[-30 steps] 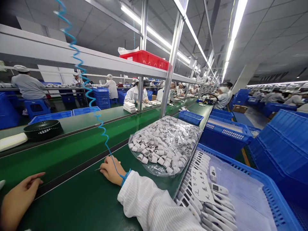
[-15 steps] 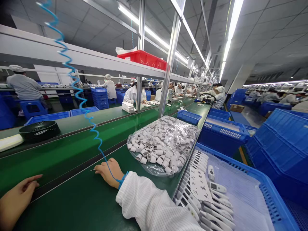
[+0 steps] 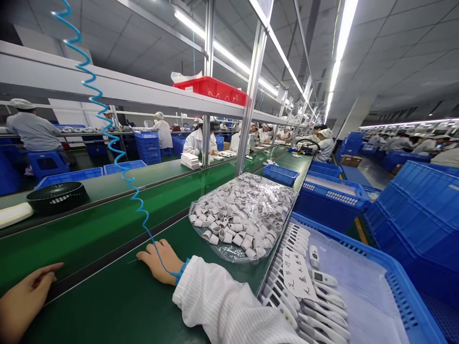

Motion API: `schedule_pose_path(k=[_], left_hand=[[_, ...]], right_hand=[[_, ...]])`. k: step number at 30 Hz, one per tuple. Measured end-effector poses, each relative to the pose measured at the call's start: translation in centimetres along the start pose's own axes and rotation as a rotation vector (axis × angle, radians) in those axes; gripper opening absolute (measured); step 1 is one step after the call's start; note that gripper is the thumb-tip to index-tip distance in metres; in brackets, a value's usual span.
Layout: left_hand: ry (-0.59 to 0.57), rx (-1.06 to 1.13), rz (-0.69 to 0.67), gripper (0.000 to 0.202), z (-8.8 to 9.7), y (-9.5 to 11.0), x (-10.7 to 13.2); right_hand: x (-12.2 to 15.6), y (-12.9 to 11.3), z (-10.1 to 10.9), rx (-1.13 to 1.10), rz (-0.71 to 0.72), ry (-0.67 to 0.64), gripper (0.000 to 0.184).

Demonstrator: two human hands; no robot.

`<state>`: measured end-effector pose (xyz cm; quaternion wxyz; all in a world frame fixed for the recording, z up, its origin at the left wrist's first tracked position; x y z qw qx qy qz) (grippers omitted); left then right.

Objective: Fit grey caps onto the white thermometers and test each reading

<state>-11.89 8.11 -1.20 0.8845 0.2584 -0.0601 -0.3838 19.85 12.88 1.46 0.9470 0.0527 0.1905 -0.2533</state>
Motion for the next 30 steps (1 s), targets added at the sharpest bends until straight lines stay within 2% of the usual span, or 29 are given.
schedule_pose_path(k=[3, 8, 16, 21, 30], left_hand=[[-0.119, 0.044, 0.055, 0.039, -0.6, 0.2, 0.6], [-0.169, 0.062, 0.094, 0.042, -0.2, 1.0, 2.2], [-0.193, 0.071, 0.096, 0.044, 0.6, 2.1, 2.8], [-0.206, 0.074, 0.087, 0.043, 0.5, 2.4, 3.0], [-0.194, 0.093, 0.069, 0.032, 0.8, 2.6, 3.3]], right_hand=[[-0.1, -0.5, 0.3, 0.013, 0.066, 0.015, 0.031], [-0.1, -0.6, 0.8, 0.039, 0.104, 0.069, 0.024], [0.0, -0.9, 1.6, 0.051, 0.096, 0.163, 0.019], [0.0, -0.9, 2.1, 0.060, 0.103, 0.205, 0.023], [0.2, -1.1, 2.1, 0.096, 0.107, 0.211, 0.027]])
Point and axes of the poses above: each hand's wrist, its own x-axis away from the middle knuckle, its own z-axis out of the back of the hand, y = z × x, the point moved 10 cm from there along -x, towards the middle knuckle, and after that the axes turned 1 degree about -y, right-handed, at the moved point
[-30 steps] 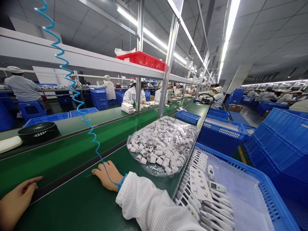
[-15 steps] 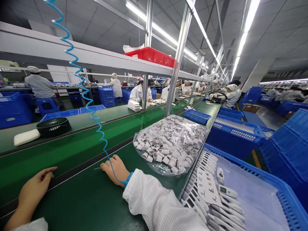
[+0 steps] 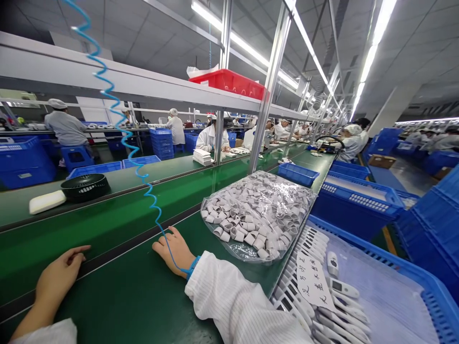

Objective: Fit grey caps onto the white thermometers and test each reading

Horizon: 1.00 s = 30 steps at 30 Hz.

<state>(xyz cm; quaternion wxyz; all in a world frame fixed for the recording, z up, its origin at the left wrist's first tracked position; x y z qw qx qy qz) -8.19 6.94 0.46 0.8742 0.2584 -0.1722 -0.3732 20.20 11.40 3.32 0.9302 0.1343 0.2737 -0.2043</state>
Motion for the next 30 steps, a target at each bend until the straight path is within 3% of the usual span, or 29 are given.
schedule_pose_path(k=[30], left_hand=[[0.091, 0.037, -0.061, 0.029, 0.0, -0.2, -0.3]], right_hand=[[0.0, 1.2, 1.1, -0.095, -0.084, 0.114, 0.031]])
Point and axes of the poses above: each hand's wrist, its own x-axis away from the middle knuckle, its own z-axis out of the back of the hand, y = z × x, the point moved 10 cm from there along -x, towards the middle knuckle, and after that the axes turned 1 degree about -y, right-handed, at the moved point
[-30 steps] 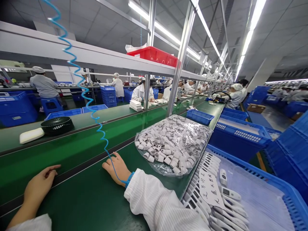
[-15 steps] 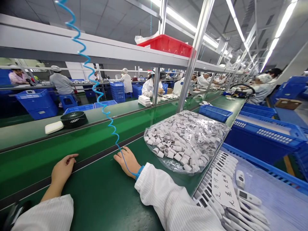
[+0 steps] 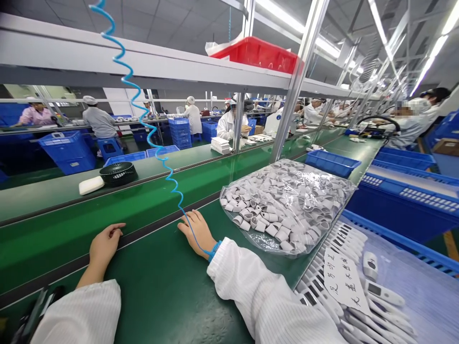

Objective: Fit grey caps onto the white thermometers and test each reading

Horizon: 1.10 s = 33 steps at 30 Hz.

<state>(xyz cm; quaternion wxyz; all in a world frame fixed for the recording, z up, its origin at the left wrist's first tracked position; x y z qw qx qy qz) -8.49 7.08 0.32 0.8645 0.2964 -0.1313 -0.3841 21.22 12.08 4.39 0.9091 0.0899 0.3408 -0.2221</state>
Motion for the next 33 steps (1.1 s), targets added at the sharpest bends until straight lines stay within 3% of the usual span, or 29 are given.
schedule_pose_path(k=[23, 33], left_hand=[[0.012, 0.000, -0.012, 0.028, 0.1, 0.2, 0.0], [-0.014, -0.005, 0.017, 0.029, 0.1, 0.3, 0.2]], right_hand=[[0.2, 0.2, -0.6, 0.003, -0.020, -0.025, 0.028], [0.1, 0.2, 0.5, 0.014, -0.024, 0.018, 0.028]])
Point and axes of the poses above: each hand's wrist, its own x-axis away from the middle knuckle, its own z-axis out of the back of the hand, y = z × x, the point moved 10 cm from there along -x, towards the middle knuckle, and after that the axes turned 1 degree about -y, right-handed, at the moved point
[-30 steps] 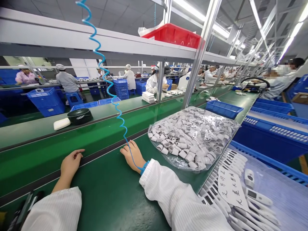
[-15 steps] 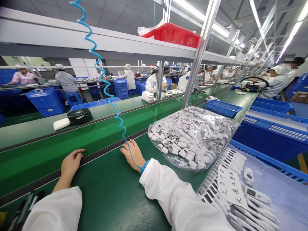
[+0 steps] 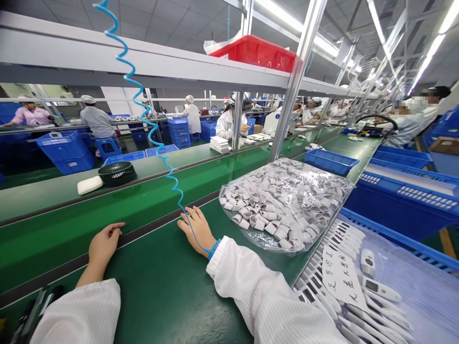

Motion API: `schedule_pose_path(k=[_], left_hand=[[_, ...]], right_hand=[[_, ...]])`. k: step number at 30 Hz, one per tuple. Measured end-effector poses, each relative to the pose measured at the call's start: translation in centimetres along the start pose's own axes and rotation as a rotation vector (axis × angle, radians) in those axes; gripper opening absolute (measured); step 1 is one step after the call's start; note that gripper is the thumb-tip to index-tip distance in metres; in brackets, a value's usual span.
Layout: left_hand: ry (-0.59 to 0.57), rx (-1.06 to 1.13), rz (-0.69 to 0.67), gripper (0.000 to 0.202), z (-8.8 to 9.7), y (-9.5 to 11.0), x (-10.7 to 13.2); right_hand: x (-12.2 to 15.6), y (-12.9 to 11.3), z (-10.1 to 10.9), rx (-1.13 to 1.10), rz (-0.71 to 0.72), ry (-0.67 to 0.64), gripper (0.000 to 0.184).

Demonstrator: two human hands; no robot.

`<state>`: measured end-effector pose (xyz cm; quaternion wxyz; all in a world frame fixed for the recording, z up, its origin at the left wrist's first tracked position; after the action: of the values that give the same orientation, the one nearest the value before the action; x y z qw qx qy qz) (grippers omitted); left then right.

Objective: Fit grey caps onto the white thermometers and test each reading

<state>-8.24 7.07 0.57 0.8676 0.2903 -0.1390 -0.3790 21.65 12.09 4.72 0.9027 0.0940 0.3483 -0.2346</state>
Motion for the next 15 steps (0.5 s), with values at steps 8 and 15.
schedule_pose_path(k=[8, 15], left_hand=[[-0.006, -0.002, 0.001, 0.030, 0.0, 0.1, 0.0], [-0.020, -0.002, 0.022, 0.030, -0.3, -0.2, -0.1]], right_hand=[[0.0, 0.1, 0.7, -0.013, -0.017, 0.063, 0.024], [0.0, 0.4, 1.1, -0.022, -0.028, 0.098, 0.020]])
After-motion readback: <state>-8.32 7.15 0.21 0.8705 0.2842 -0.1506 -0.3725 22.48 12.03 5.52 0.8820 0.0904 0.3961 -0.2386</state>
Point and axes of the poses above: each hand's wrist, its own x-axis away from the middle knuckle, its own z-axis out of the back of the hand, y = z × x, the point moved 10 cm from there along -x, towards the middle knuckle, and after that the axes turned 1 degree about -y, right-handed, at the moved point
